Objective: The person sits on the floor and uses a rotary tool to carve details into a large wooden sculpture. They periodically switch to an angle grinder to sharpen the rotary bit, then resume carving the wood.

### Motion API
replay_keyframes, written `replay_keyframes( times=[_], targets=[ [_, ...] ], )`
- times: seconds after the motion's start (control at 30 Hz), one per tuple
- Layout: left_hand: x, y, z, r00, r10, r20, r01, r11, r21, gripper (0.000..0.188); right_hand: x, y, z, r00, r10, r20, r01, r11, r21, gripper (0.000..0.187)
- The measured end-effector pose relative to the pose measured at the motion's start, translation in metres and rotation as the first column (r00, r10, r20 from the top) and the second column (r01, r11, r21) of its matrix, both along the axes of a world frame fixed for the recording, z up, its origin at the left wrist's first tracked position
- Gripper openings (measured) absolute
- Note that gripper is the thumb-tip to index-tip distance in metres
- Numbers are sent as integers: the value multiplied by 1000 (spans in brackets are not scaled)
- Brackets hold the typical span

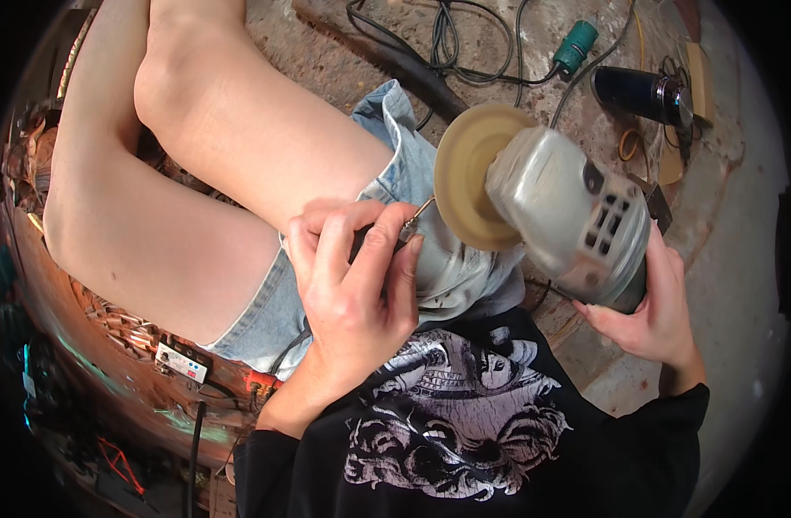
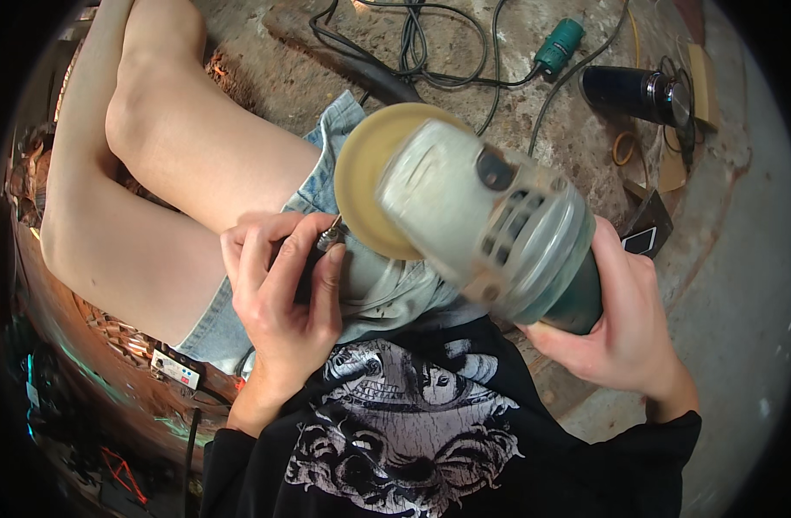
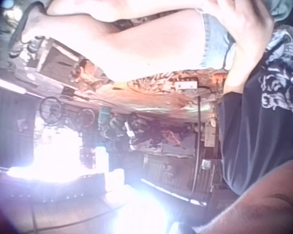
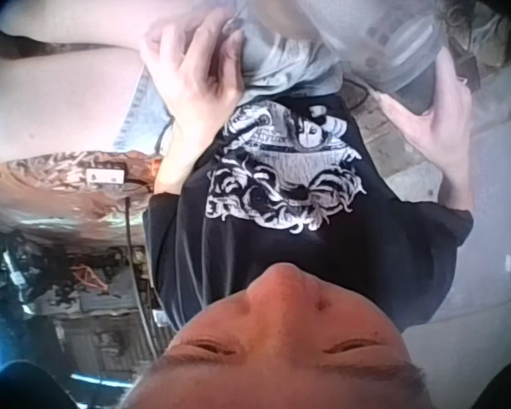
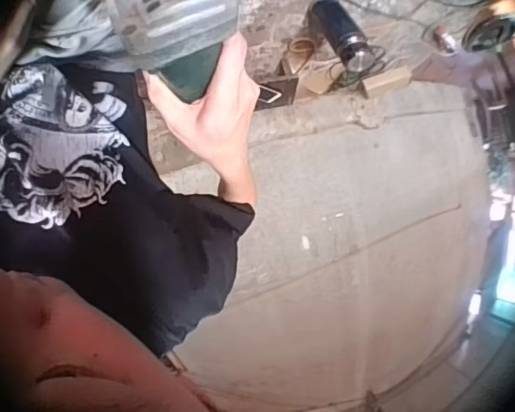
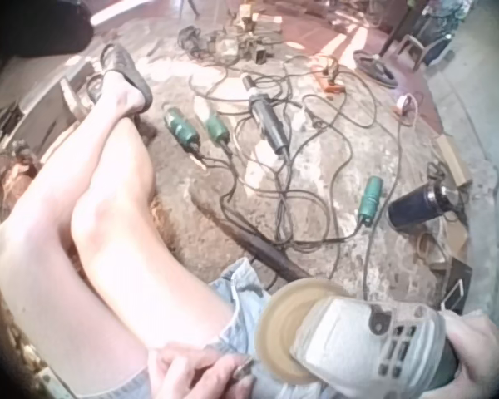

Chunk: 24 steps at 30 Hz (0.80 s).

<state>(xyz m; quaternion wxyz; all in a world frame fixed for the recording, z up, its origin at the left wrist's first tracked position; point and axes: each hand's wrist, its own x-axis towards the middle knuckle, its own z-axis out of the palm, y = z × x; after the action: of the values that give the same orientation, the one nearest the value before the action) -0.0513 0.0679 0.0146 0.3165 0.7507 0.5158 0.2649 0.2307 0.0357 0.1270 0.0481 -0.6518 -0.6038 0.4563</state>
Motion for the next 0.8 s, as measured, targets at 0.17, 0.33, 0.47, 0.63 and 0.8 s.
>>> replay_keyframes(
  times=[0.17,0.33,0.47,0.63,0.8],
  targets=[
    [1,0,-4,1000,-5,30,4,1000,18,31,-6,-5,4,951,200,235,-250,945,210,85],
    [1,0,-3,1000,1,14,-1,1000,5,29,-9,3,5,981,125,147,-132,991,33,89],
    [0,1,0,1000,-1,24,1,1000,-20,28,-7,6,4,970,-227,-83,205,954,-217,85],
    [1,4,1,999,7,38,-6,1000,-27,28,1,-1,-6,882,-416,-219,376,904,-203,87],
    [1,3,-4,999,-9,45,9,1000,0,31,1,2,-7,900,-391,-192,363,917,-168,89]
  ],
)
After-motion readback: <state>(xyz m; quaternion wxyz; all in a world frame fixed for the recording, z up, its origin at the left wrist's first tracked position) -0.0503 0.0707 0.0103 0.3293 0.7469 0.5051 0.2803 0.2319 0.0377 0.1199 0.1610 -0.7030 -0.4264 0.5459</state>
